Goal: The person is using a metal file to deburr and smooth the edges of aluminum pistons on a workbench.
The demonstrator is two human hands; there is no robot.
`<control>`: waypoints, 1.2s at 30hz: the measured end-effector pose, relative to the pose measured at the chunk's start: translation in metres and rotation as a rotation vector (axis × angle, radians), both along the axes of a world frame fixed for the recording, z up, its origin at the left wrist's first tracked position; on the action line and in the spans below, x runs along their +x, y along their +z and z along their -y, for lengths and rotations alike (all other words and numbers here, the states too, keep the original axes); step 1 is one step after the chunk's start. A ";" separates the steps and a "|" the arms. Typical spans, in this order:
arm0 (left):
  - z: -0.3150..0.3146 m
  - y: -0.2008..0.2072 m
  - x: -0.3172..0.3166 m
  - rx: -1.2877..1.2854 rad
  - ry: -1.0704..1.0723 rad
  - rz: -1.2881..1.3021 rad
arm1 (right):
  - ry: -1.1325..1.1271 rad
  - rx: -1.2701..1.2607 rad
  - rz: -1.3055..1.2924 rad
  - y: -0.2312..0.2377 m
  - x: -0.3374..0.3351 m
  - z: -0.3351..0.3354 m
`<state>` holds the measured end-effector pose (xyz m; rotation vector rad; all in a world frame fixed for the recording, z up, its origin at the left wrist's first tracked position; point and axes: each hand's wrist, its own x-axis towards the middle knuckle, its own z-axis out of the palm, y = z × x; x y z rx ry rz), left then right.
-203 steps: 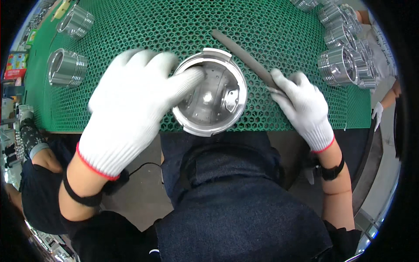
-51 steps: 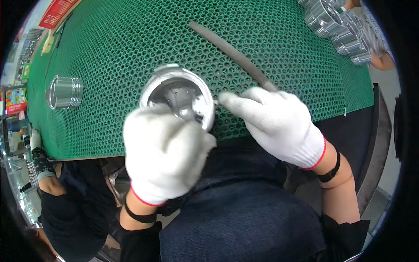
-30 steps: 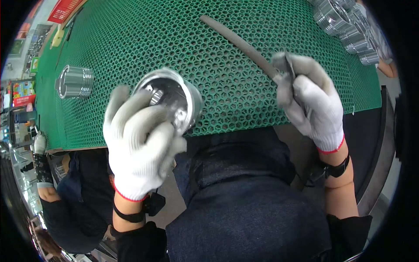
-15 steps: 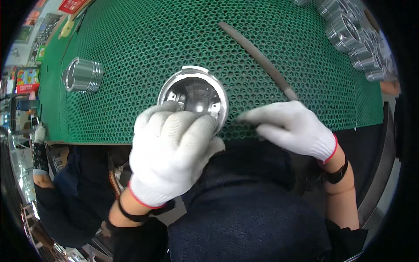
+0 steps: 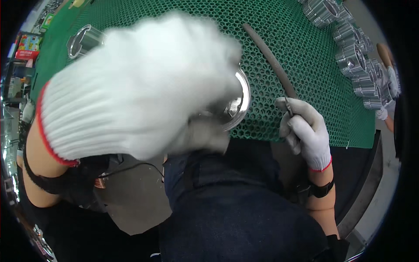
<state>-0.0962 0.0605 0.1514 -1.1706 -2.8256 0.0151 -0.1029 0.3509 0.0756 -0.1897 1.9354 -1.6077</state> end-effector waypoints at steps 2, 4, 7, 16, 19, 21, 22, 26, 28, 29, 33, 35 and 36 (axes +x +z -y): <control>0.000 -0.004 -0.012 -0.049 0.013 -0.126 | -0.003 -0.062 0.044 -0.001 -0.001 -0.001; 0.000 -0.014 -0.023 -0.115 0.013 -0.136 | -0.015 -0.077 0.060 -0.003 -0.003 -0.002; 0.001 -0.030 -0.036 -0.070 0.001 -0.151 | -0.038 -0.120 0.080 -0.006 -0.005 -0.002; 0.030 -0.027 0.001 0.268 0.055 -0.380 | -0.070 -0.129 0.088 -0.007 -0.003 -0.006; 0.040 -0.035 0.040 -0.046 0.194 -0.303 | -0.062 -0.136 0.085 -0.009 -0.005 -0.006; 0.041 -0.042 0.069 0.047 0.331 -0.082 | -0.082 -0.155 0.095 -0.010 -0.005 -0.005; 0.039 -0.044 0.080 0.124 0.363 -0.033 | -0.077 -0.172 0.101 -0.010 -0.006 -0.005; 0.021 -0.046 0.117 0.510 0.538 0.371 | -0.075 -0.149 0.058 -0.009 -0.004 -0.004; 0.012 -0.046 0.127 0.821 0.460 0.621 | -0.069 -0.144 0.047 -0.009 -0.004 -0.003; 0.008 -0.045 0.130 1.144 0.415 0.775 | -0.064 -0.119 0.046 -0.008 -0.004 -0.003; 0.006 -0.036 0.134 1.842 0.122 1.174 | -0.060 -0.108 0.067 -0.006 -0.001 -0.002; 0.009 -0.028 0.126 1.752 0.045 1.031 | -0.057 -0.092 0.058 -0.004 0.000 -0.002; 0.012 -0.021 0.120 1.572 0.114 0.887 | -0.055 -0.078 0.054 -0.003 0.001 -0.002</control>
